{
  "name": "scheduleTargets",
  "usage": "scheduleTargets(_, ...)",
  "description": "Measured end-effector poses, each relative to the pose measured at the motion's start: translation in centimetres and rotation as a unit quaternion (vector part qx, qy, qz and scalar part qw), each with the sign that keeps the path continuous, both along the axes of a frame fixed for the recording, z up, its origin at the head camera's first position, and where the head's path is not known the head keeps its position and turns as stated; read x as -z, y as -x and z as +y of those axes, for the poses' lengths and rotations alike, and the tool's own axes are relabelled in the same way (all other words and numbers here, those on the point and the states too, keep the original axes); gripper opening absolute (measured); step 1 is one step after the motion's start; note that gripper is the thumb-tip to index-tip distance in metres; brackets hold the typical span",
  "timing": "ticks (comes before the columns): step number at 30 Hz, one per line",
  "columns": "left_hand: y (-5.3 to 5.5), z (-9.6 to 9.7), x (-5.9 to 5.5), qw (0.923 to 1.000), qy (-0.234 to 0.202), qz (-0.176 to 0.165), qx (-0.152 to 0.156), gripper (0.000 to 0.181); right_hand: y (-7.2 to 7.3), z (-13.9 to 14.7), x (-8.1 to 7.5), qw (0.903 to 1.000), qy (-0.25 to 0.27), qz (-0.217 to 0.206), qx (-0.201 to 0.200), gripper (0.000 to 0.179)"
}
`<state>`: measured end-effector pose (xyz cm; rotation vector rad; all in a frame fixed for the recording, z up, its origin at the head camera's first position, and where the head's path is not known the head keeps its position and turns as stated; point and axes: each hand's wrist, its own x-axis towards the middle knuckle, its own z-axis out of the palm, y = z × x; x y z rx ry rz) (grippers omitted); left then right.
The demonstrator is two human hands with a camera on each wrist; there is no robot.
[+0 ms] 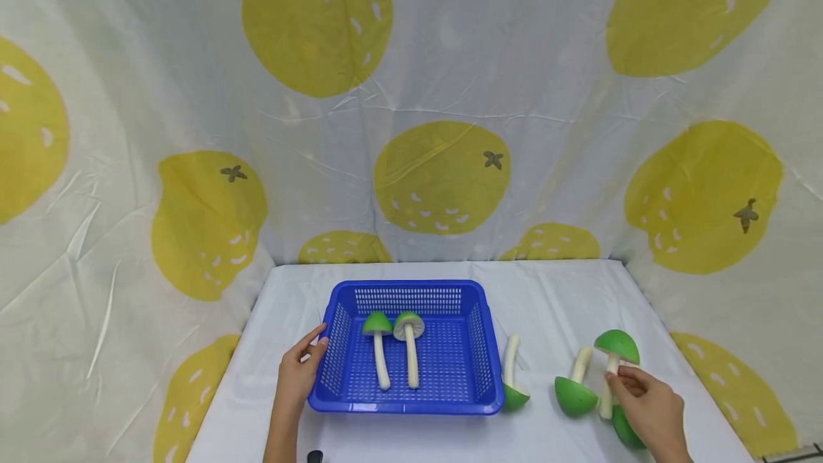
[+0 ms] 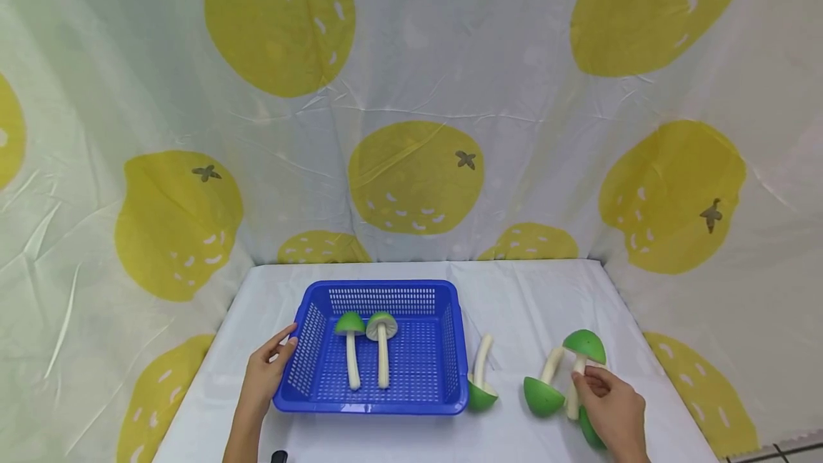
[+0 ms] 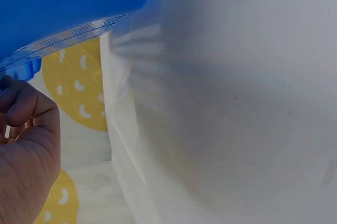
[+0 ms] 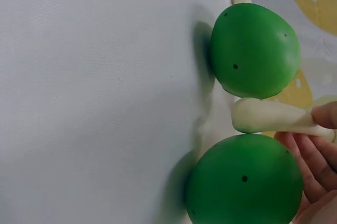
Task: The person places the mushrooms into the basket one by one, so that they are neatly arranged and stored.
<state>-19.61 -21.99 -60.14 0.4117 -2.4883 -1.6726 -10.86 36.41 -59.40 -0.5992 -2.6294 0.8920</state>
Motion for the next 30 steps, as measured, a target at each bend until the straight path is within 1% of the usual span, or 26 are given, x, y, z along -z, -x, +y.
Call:
scheduleTargets(5,-0.2,0.0,0.1,1.0000,-0.003,-0.005,0.001,0.043,0.1,-0.2,-0.3,0.9996,-0.003,0.028,0.001,0.036)
scheduleTargets(11,-0.1,0.0,0.2,1.0000,-0.003,-0.002,0.000,0.043,0.2,-0.3,-0.6,0.9989,0.010,0.044,0.017,0.037)
scheduleTargets(16,0.0,0.0,0.1,1.0000,0.001,0.003,0.003,0.045,0.1,-0.6,-0.7,0.9978,0.032,0.047,0.033,0.038)
scheduleTargets(20,0.0,-0.1,0.1,1.0000,-0.004,0.004,0.007,0.045,0.3,-0.9,-1.0,0.9961,0.046,0.063,0.041,0.036)
scheduleTargets(22,0.1,-0.1,0.1,1.0000,-0.004,0.004,0.007,0.045,0.3,-1.0,-1.1,0.9950,0.052,0.074,0.042,0.036)
scheduleTargets(26,0.0,-0.1,0.2,1.0000,-0.003,0.004,0.006,0.045,0.5,-1.4,-1.3,0.9917,0.080,0.093,0.037,0.035)
scheduleTargets(30,0.0,0.0,0.1,1.0000,0.000,0.005,0.006,0.045,0.7,-1.7,-1.5,0.9885,0.105,0.104,0.032,0.037)
